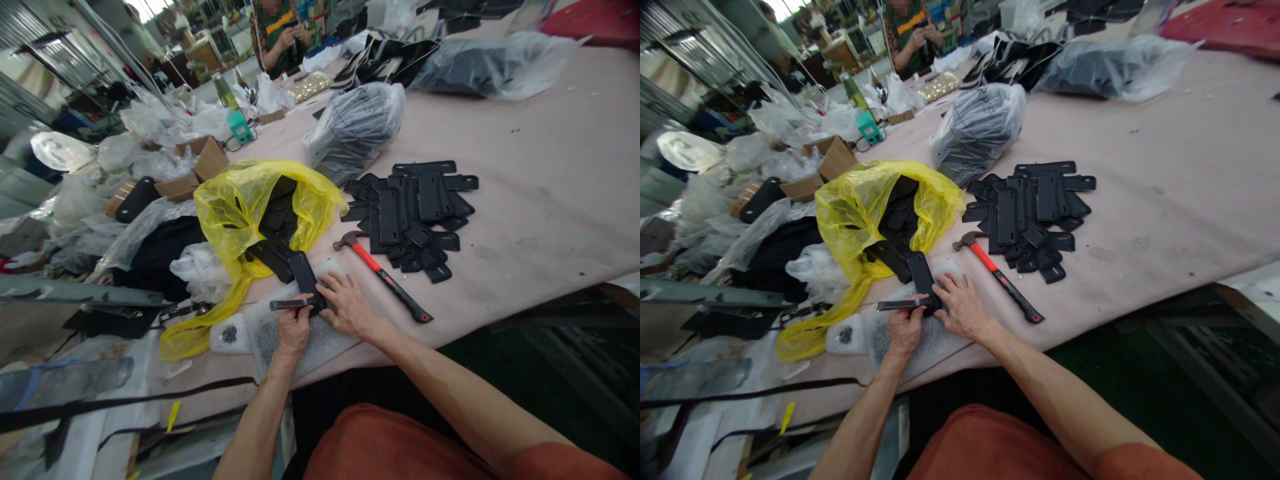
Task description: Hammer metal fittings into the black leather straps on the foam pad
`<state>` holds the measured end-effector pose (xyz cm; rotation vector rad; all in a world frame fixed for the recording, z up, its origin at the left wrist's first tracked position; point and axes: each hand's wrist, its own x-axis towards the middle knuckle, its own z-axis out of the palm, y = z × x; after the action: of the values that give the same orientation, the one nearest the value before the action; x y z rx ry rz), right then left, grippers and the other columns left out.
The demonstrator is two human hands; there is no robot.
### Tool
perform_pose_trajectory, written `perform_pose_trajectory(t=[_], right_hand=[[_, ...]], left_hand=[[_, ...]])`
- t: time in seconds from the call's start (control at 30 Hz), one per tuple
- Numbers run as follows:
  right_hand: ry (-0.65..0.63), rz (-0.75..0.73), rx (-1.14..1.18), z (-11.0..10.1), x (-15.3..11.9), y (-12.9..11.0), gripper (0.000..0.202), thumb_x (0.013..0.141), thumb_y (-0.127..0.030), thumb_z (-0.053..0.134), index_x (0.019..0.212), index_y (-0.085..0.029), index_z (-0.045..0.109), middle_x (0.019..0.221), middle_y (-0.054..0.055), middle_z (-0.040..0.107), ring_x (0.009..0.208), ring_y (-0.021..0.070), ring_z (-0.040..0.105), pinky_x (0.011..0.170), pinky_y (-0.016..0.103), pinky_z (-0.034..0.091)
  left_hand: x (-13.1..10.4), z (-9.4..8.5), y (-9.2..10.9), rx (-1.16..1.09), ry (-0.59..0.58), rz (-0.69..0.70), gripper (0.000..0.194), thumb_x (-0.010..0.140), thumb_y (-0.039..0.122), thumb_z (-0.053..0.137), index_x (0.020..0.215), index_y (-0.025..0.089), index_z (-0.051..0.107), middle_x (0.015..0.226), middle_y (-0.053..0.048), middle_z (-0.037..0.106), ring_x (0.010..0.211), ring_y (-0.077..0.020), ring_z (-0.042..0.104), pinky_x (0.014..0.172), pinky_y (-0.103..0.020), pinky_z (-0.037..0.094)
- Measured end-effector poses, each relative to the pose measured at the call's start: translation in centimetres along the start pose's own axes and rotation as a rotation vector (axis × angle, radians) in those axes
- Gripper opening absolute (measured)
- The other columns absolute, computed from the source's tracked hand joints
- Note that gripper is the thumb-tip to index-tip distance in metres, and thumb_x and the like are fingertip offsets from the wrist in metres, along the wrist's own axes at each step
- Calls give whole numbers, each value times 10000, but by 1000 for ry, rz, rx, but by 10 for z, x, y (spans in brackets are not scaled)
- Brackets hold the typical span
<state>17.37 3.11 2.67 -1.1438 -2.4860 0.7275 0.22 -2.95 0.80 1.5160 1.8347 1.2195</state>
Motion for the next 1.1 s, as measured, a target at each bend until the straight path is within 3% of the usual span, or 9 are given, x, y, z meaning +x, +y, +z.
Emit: perform_pose_trajectory(t=[0.7, 1.1], right_hand=[[-2, 10, -17, 0, 0, -2, 585, 800, -314, 605, 1363, -216, 478, 1477, 108, 410, 1385, 315, 263, 1103, 566, 188], [13, -15, 23, -3, -1, 4, 589, 805, -355, 619, 1362, -220, 481, 1472, 110, 411, 1374, 319, 282, 1101, 561, 196]], left_hand=[[1, 14, -5, 179, -8, 120, 205, 863, 185, 532, 993, 178, 689, 981, -86, 742, 949, -225, 694, 875, -381, 554], [1, 3, 3, 159, -7, 89, 181, 873, 227, 543, 976, 213, 691, 985, -61, 738, 960, -219, 681, 915, -380, 534]])
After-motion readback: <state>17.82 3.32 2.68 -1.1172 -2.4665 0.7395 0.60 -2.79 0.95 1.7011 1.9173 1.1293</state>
